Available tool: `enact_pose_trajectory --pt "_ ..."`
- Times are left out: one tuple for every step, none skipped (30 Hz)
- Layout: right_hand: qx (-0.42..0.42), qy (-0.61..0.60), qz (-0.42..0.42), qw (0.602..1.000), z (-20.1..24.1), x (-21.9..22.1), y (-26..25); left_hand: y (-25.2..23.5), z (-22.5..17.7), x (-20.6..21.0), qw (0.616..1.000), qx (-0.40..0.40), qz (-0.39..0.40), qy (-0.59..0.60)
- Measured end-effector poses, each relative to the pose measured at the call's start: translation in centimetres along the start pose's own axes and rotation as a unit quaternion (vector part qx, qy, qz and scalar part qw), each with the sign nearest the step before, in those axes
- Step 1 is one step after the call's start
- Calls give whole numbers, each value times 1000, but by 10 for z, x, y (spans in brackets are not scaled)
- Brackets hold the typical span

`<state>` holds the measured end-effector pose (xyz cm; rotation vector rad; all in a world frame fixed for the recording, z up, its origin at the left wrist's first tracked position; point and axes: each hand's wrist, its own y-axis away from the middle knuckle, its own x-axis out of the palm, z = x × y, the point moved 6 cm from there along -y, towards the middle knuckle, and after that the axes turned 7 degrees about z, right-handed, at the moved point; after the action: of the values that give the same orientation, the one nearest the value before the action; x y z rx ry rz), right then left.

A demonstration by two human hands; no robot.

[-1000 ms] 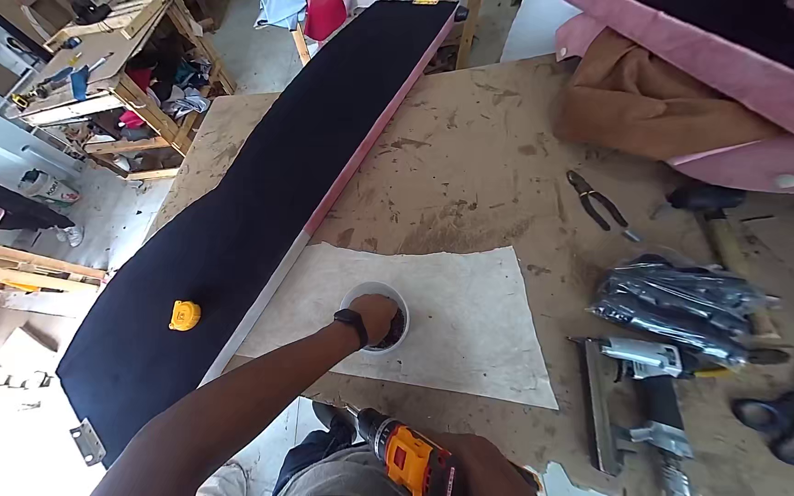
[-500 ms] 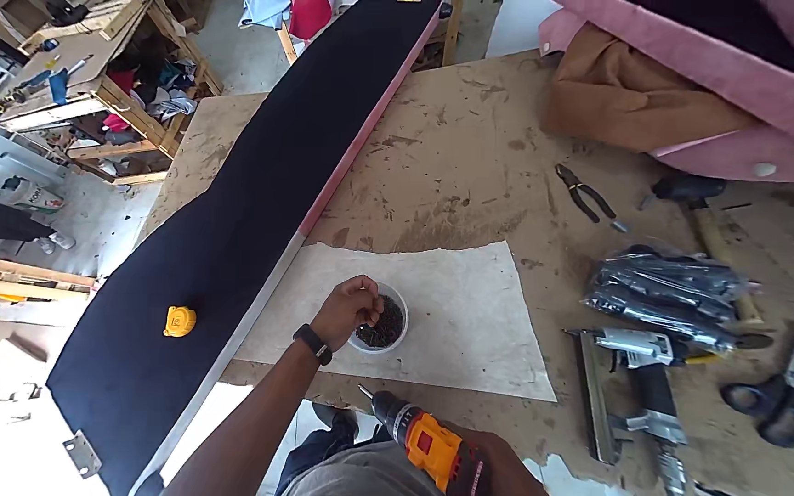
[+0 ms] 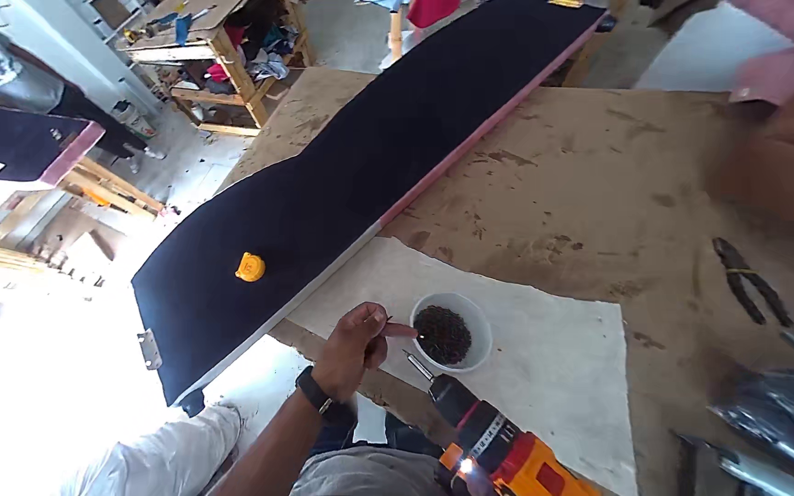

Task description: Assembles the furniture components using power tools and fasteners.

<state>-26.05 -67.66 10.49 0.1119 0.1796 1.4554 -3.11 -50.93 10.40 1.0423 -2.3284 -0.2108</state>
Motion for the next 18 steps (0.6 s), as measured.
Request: enact_pose_trajectory --pt "-5 -4 15 1000 5 8 -8 10 -7 -2 999 27 -13 30" --pt "-8 -11 31 999 8 17 -17 20 -14 -4 996 60 -32 63" --pt "-9 -19 49 999 11 26 -26 30 -22 -7 990 94 -53 92" --pt "-14 -31 69 997 15 36 -34 40 -29 -10 983 127 -70 114" --pt "-24 -42 90 995 18 46 -42 50 -35 -13 976 156 -79 131" --pt "-49 -54 104 992 23 57 -49 60 -42 -15 969 184 -84 142" --pt "-73 -73 110 989 31 70 -56 70 -50 -18 962 211 -88 147" --pt "-79 -110 101 986 46 83 -63 79 -56 -22 957 235 -84 148" --pt "-14 -155 57 986 74 100 -71 89 -61 -27 953 253 -77 146" --pt "202 -162 -30 965 117 118 -84 99 -64 -33 951 268 -63 142" --pt "159 -137 -29 977 131 134 -88 108 -66 -40 950 277 -45 140" --pt "21 -137 17 990 120 144 -87 117 -67 -47 949 281 -21 140" --pt "-85 -150 112 979 98 149 -85 125 -68 -55 949 282 4 141" --pt "-122 -140 173 967 83 156 -86 134 -68 -63 948 284 21 142" --pt "-128 -131 200 963 80 164 -87 143 -68 -73 945 292 22 146" --pt "-124 -126 209 962 83 175 -89 153 -69 -84 940 304 10 153" --pt "-118 -123 211 963 88 188 -90 163 -71 -95 935 316 -8 162" --pt "-115 -119 212 963 94 202 -91 174 -75 -108 928 326 -30 175"
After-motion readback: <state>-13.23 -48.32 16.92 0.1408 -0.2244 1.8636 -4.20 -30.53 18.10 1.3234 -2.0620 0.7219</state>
